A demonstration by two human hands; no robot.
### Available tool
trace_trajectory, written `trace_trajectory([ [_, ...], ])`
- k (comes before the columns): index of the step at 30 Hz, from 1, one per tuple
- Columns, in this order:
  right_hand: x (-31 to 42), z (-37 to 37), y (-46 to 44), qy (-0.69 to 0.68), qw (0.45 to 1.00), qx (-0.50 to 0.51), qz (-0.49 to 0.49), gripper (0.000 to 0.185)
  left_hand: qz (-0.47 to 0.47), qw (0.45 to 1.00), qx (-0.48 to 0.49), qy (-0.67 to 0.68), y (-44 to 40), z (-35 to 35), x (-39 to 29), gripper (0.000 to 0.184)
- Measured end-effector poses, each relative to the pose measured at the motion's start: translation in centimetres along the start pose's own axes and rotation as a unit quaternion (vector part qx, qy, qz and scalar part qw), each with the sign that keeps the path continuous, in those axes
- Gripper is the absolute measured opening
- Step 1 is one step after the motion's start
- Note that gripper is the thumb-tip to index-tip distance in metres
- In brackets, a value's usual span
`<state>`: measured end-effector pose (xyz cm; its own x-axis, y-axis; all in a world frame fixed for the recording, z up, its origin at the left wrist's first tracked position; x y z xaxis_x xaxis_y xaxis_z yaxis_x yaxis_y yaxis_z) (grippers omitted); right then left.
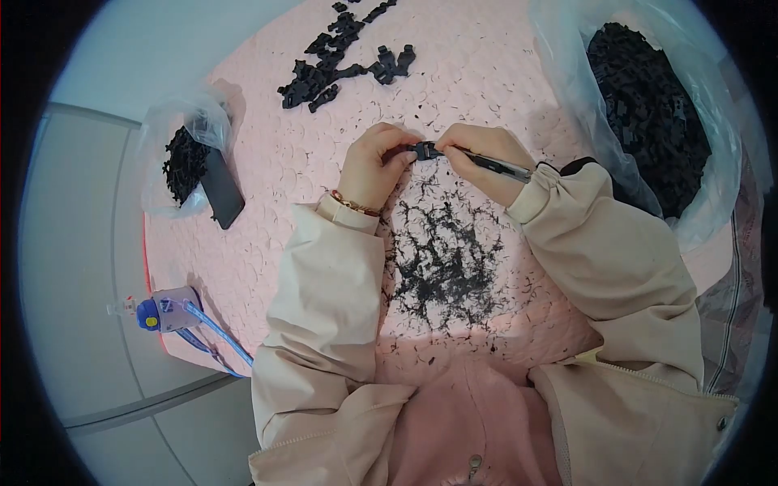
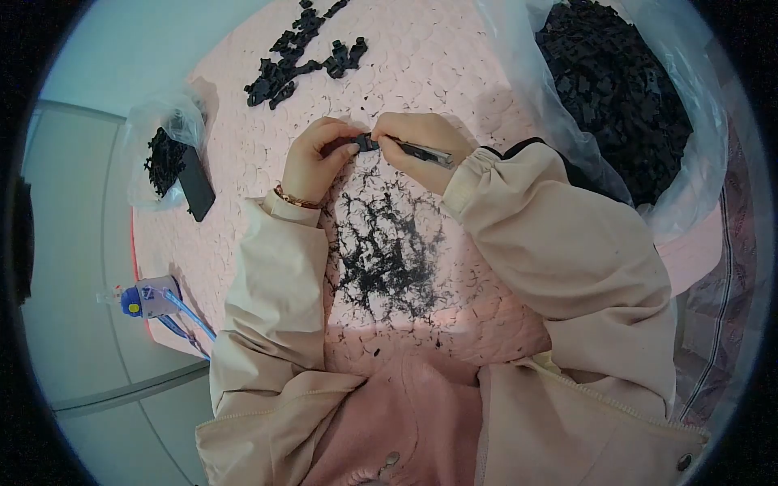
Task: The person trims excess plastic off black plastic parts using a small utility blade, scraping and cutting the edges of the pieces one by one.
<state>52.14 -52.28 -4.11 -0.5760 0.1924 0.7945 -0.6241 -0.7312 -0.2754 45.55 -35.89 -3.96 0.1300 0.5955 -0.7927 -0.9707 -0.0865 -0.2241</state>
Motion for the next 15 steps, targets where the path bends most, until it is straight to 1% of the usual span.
trace_trajectory([
  [5, 0.09, 0.06, 0.09, -0.014, 1.0, -0.001, 0.003, 0.014, 0.012, 1.0, 0.002, 0.011, 0.02, -0.02, 0.06, 0.02],
  [8, 0.12, 0.07, 0.11, -0.025, 1.0, 0.005, -0.005, 0.014, -0.01, 1.0, 0.001, -0.009, -0.03, 0.01, 0.13, 0.02],
  [11, 0.14, 0.06, 0.11, -0.023, 1.0, 0.008, -0.016, 0.013, -0.017, 1.0, -0.003, -0.002, -0.02, -0.04, 0.34, 0.02],
  [14, 0.17, 0.07, 0.12, -0.019, 0.999, 0.01, -0.024, 0.013, 0.022, 1.0, 0.005, 0.012, 0.01, -0.02, 0.22, 0.021],
  [15, 0.18, 0.06, 0.13, -0.019, 0.999, 0.011, -0.027, 0.013, 0.012, 1.0, 0.003, 0.004, 0.01, -0.02, 0.2, 0.02],
])
Point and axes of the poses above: each hand's wrist, its own y-axis away from the middle knuckle, its own z-axis out of the back of the hand, x = y × z, the point moved 2 cm from there along -y, towards the middle knuckle, and after that the axes turned 2 degrees about y, right-handed, at the moved point
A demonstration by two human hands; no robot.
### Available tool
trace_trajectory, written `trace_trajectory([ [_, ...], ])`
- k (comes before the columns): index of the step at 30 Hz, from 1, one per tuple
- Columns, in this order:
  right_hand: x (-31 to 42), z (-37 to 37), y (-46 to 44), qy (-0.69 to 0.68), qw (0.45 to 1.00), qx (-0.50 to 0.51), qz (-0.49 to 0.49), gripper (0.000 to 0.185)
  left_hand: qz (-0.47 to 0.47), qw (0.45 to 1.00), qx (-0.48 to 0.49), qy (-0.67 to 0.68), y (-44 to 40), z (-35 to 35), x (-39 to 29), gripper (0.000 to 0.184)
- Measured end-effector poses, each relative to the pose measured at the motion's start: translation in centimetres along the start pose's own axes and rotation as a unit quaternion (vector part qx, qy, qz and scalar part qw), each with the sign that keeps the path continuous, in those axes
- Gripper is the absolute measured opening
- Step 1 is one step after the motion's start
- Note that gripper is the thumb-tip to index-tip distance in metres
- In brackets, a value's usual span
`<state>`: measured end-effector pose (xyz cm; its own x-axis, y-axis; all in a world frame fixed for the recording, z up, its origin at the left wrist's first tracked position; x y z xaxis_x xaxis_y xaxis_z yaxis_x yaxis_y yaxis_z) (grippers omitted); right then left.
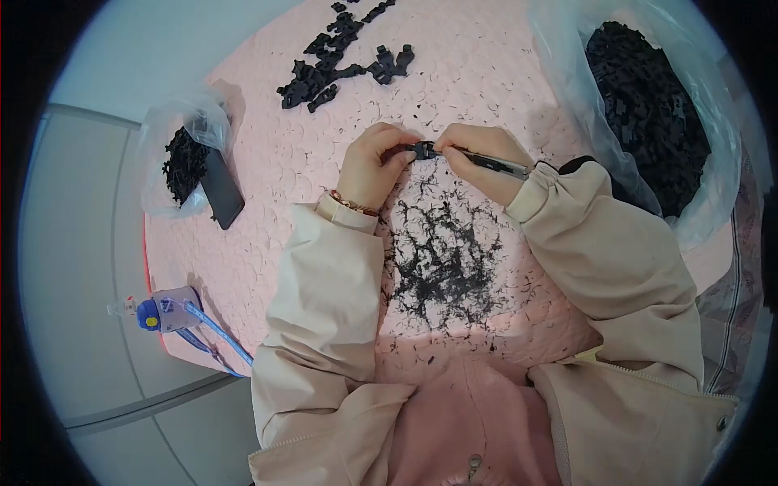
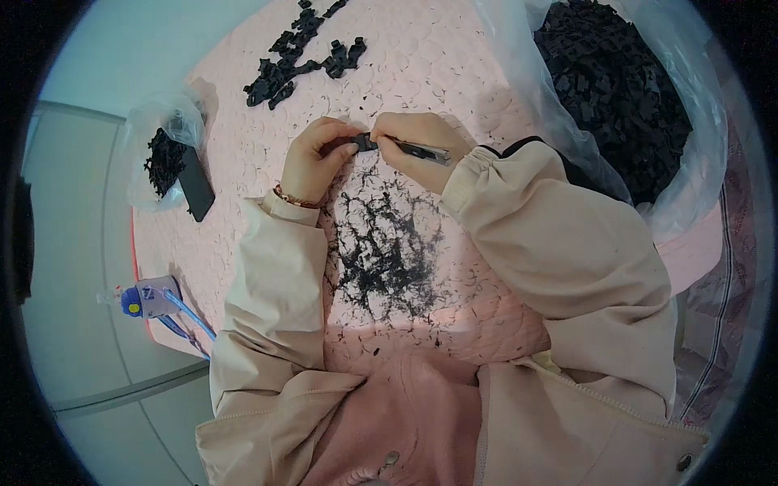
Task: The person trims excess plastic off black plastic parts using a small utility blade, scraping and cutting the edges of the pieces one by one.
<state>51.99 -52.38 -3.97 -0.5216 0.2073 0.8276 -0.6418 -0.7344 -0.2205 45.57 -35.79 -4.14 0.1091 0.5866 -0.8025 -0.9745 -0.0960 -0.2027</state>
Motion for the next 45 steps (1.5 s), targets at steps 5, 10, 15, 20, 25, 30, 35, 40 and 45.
trace_trajectory([
  [5, 0.03, -0.02, 0.0, 0.0, 1.0, 0.0, 0.01, 0.013, -0.031, 0.999, -0.005, -0.021, -0.01, 0.01, 0.13, 0.02],
  [10, -0.28, -0.31, 0.0, 0.028, 0.998, -0.02, 0.054, 0.012, -0.001, 1.0, -0.003, 0.011, 0.06, 0.0, -0.13, 0.02],
  [15, -0.05, -0.02, 0.11, -0.001, 1.0, -0.004, -0.007, 0.013, -0.027, 1.0, -0.006, -0.014, -0.01, 0.08, 0.02, 0.02],
  [20, -0.04, -0.01, 0.01, -0.001, 1.0, -0.014, 0.01, 0.013, -0.031, 0.999, -0.008, -0.016, 0.06, 0.07, -0.14, 0.02],
  [25, -0.47, -0.29, -0.02, 0.017, 0.999, -0.018, 0.036, 0.014, -0.051, 0.998, -0.036, -0.01, -0.05, -0.07, -0.13, 0.02],
  [30, -0.36, -0.19, 0.06, 0.028, 0.999, -0.009, 0.043, 0.014, -0.015, 1.0, -0.006, 0.011, 0.04, -0.02, 0.15, 0.019],
  [35, -0.1, -0.11, 0.11, 0.018, 0.999, -0.005, 0.04, 0.014, -0.022, 1.0, -0.006, -0.004, 0.01, -0.04, 0.17, 0.02],
  [40, -0.02, -0.11, 0.07, 0.029, 0.999, -0.003, 0.039, 0.014, -0.017, 1.0, -0.003, -0.001, 0.03, 0.0, -0.01, 0.021],
  [45, -0.31, -0.3, -0.04, 0.032, 0.999, -0.004, 0.037, 0.013, -0.023, 1.0, -0.005, -0.012, 0.0, -0.02, 0.12, 0.021],
])
Point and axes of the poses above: each hand's wrist, its own y-axis away from the middle knuckle, its own z-axis out of the back of the hand, x = y × z, the point moved 2 cm from there along -y, towards the middle knuckle, and after that the axes turned 2 degrees about y, right-handed, at the moved point
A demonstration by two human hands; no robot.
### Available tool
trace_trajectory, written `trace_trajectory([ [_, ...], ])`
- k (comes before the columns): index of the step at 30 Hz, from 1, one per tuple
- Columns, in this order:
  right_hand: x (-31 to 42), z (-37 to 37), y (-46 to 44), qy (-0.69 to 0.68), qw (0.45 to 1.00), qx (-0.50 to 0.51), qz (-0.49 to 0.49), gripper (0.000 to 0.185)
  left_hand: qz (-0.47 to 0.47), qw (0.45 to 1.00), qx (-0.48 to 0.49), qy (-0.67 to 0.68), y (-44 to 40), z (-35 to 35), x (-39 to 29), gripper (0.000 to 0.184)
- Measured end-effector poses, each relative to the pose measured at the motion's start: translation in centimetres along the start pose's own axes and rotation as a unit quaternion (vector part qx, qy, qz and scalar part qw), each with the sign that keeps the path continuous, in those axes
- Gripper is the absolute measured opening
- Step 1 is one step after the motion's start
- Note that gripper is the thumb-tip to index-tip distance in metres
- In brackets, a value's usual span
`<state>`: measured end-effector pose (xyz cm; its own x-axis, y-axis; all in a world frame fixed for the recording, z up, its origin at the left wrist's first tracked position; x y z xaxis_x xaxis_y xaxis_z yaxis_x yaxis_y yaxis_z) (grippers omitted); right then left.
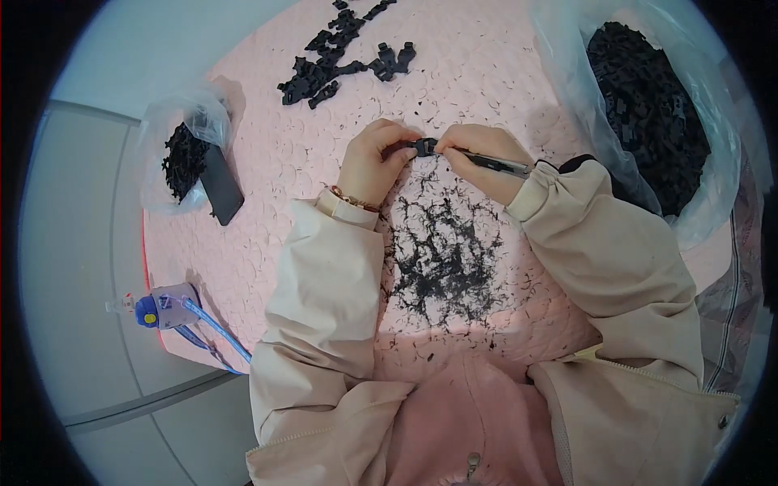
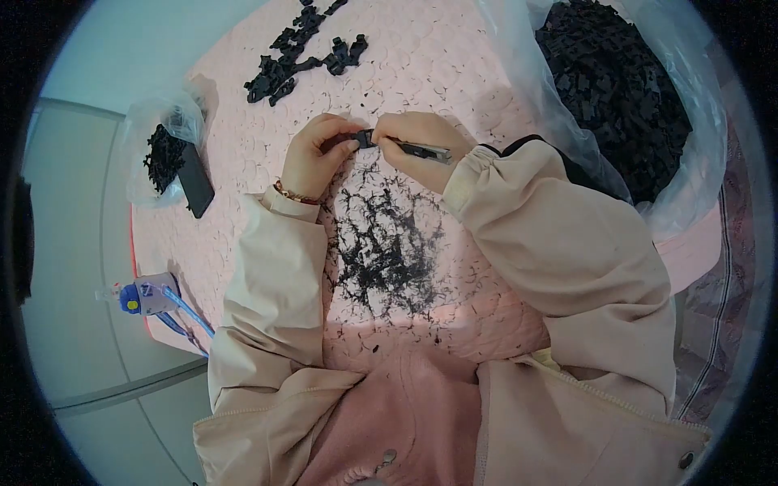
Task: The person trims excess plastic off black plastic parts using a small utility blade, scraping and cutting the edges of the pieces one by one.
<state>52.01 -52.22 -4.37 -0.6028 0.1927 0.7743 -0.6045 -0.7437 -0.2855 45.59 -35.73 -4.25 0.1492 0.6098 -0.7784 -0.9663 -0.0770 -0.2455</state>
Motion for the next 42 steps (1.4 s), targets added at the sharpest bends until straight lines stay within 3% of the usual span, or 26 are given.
trace_trajectory([
  [6, 0.0, -0.1, 0.0, 0.012, 1.0, -0.017, 0.019, 0.013, 0.03, 0.999, 0.005, 0.033, 0.1, 0.0, -0.1, 0.02],
  [9, 0.4, 0.2, 0.2, -0.079, 0.995, 0.015, -0.065, 0.014, 0.016, 1.0, 0.004, 0.021, 0.0, 0.1, -0.3, 0.021],
  [12, 0.1, 0.2, 0.2, -0.08, 0.994, -0.011, -0.075, 0.014, 0.0, 1.0, 0.002, 0.003, 0.0, 0.1, -0.3, 0.021],
  [20, 0.2, 0.4, 0.1, -0.089, 0.993, -0.055, -0.058, 0.015, -0.043, 0.999, -0.029, -0.012, -0.1, 0.0, 0.1, 0.02],
  [23, 0.3, 0.5, 0.0, -0.101, 0.991, -0.058, -0.064, 0.016, 0.002, 1.0, -0.022, 0.018, 0.0, -0.1, 0.3, 0.02],
  [30, -0.2, 0.3, -0.1, -0.144, 0.984, -0.083, -0.06, 0.016, -0.018, 1.0, -0.001, -0.023, 0.1, 0.0, 0.2, 0.022],
  [36, -0.8, 0.2, -0.2, -0.099, 0.984, -0.145, 0.038, 0.017, -0.028, 0.999, -0.006, -0.022, 0.1, -0.2, -0.1, 0.026],
  [39, -0.8, 0.3, -0.3, -0.036, 0.988, -0.139, 0.063, 0.017, -0.048, 0.997, -0.002, -0.059, 0.1, -0.3, -0.2, 0.028],
  [42, -0.7, 0.4, -0.2, -0.077, 0.99, -0.116, 0.026, 0.018, -0.052, 0.996, -0.011, -0.07, 0.0, -0.2, -0.5, 0.031],
])
Point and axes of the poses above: each hand's wrist, its own y-axis away from the middle knuckle, its own z-axis out of the back of the hand, x = y × z, the point moved 2 cm from there along -y, towards the middle knuckle, and after that the axes turned 2 degrees about y, right-handed, at the moved point
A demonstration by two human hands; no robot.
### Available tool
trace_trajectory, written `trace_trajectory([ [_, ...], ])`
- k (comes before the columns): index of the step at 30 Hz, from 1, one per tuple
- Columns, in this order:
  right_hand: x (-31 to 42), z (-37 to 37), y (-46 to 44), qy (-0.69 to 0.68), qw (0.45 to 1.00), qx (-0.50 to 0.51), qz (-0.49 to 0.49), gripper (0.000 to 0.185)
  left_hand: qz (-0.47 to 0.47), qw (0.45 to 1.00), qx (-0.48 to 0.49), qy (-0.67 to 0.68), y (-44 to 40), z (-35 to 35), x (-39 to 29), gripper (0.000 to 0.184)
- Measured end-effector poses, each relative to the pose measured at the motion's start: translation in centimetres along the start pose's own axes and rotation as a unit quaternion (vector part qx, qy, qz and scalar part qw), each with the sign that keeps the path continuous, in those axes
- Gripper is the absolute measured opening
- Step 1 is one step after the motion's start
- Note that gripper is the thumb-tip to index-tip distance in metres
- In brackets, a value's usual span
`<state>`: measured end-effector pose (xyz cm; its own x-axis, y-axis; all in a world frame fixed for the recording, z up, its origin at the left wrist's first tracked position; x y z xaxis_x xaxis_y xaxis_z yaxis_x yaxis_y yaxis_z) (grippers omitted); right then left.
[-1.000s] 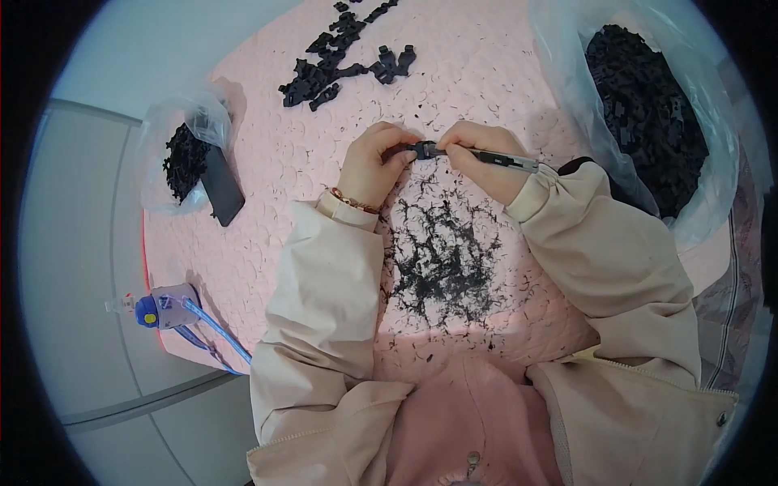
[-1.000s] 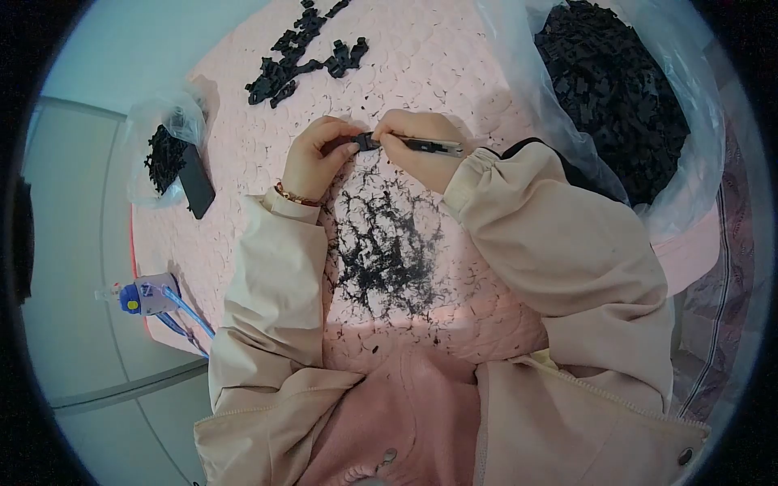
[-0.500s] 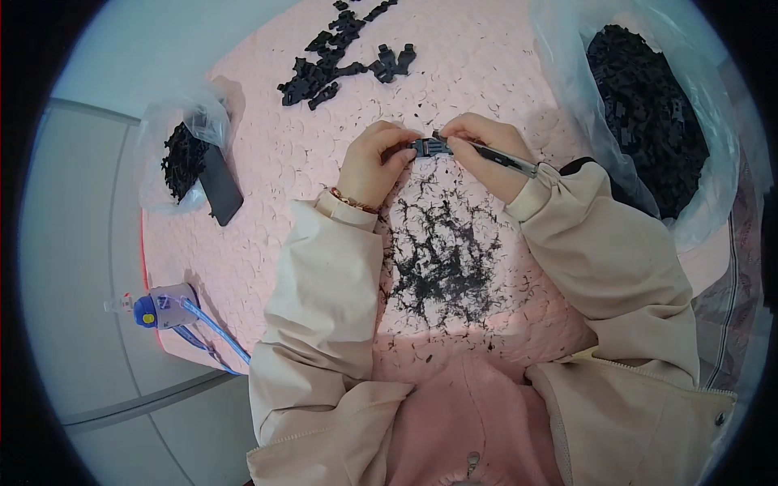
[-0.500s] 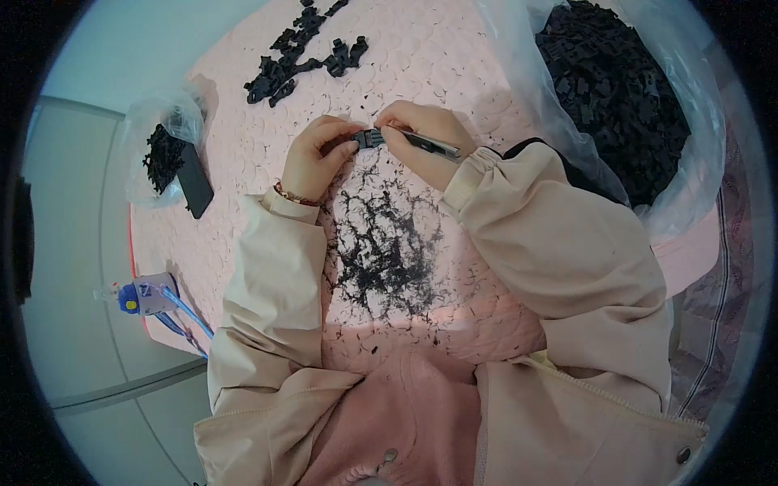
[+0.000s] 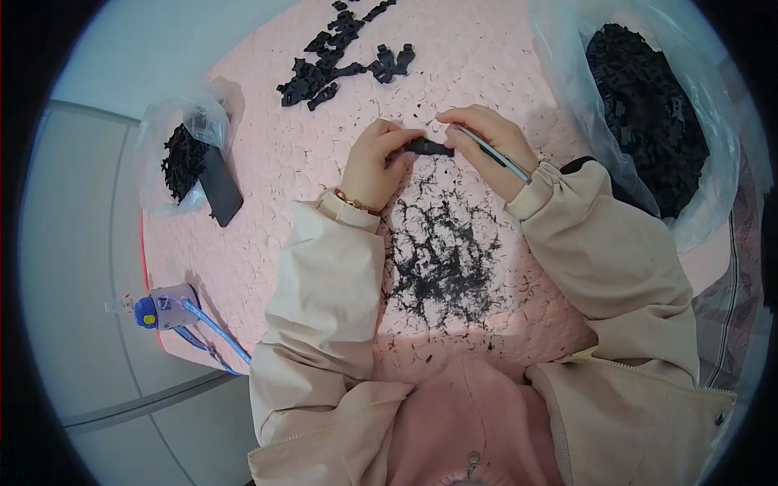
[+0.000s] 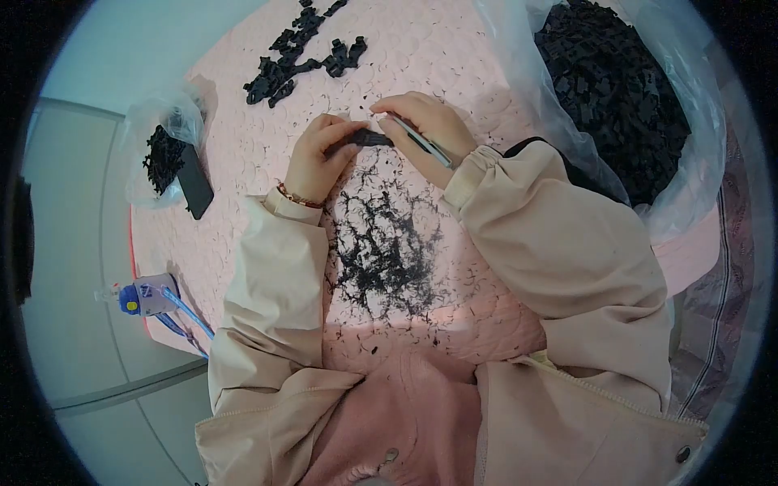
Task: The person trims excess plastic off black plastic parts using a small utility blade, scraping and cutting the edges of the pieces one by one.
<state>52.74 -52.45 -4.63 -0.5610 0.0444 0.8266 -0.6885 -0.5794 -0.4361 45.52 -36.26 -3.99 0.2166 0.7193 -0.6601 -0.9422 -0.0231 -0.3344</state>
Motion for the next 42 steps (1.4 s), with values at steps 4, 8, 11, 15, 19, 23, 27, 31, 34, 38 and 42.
trace_trajectory([
  [4, 0.2, -0.1, -0.1, -0.024, 1.0, -0.013, 0.014, 0.019, 0.003, 1.0, 0.002, 0.028, 0.1, 0.2, 0.2, 0.037],
  [8, 1.9, 0.4, 0.0, -0.047, 0.993, 0.052, -0.09, 0.021, -0.01, 0.998, -0.012, 0.057, -0.1, 0.2, 0.4, 0.037],
  [11, 1.2, 0.1, 0.0, -0.05, 0.995, 0.039, -0.075, 0.021, 0.048, 0.989, -0.096, 0.104, -0.1, -0.2, 0.4, 0.033],
  [15, 0.0, 0.0, -0.1, -0.054, 0.998, -0.026, -0.028, 0.022, 0.011, 0.985, -0.146, -0.094, -0.2, 0.8, -0.6, 0.01],
  [19, 0.4, 0.2, 0.0, -0.042, 0.999, -0.02, -0.019, 0.022, 0.025, 0.967, -0.002, -0.254, 0.7, 0.7, -2.5, 0.028],
  [23, 0.8, 0.3, 0.0, -0.046, 0.998, -0.001, -0.033, 0.022, 0.04, 0.97, 0.031, -0.238, 0.9, -0.1, -2.6, 0.026],
  [27, 0.9, 0.5, 0.0, -0.067, 0.995, 0.049, -0.057, 0.023, 0.024, 0.984, 0.005, -0.177, 0.9, -0.7, -1.6, 0.019],
  [31, 0.1, 0.0, 0.1, -0.111, 0.989, 0.01, -0.097, 0.021, 0.021, 0.986, 0.006, -0.164, 0.9, -0.9, -1.7, 0.014],
  [34, 0.3, 0.4, 0.0, -0.056, 0.993, 0.02, -0.103, 0.019, 0.017, 0.985, 0.006, -0.172, 0.8, -0.9, -1.5, 0.015],
  [38, 0.2, 0.4, 0.0, 0.004, 0.997, 0.039, -0.067, 0.017, 0.011, 0.986, 0.009, -0.167, 0.8, -0.9, -1.3, 0.017],
  [42, 0.9, 0.7, -0.2, 0.065, 0.996, 0.064, -0.013, 0.015, 0.022, 0.986, 0.022, -0.161, 0.8, -0.9, -1.3, 0.019],
])
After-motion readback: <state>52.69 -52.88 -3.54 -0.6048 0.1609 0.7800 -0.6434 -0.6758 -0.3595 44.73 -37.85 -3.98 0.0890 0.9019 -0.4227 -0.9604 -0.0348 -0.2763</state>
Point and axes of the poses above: each hand's wrist, its own y-axis away from the middle knuckle, its own z-axis out of the back of the hand, x = y × z, the point moved 2 cm from there along -y, towards the middle knuckle, and after that the axes turned 2 degrees about y, right-handed, at the moved point
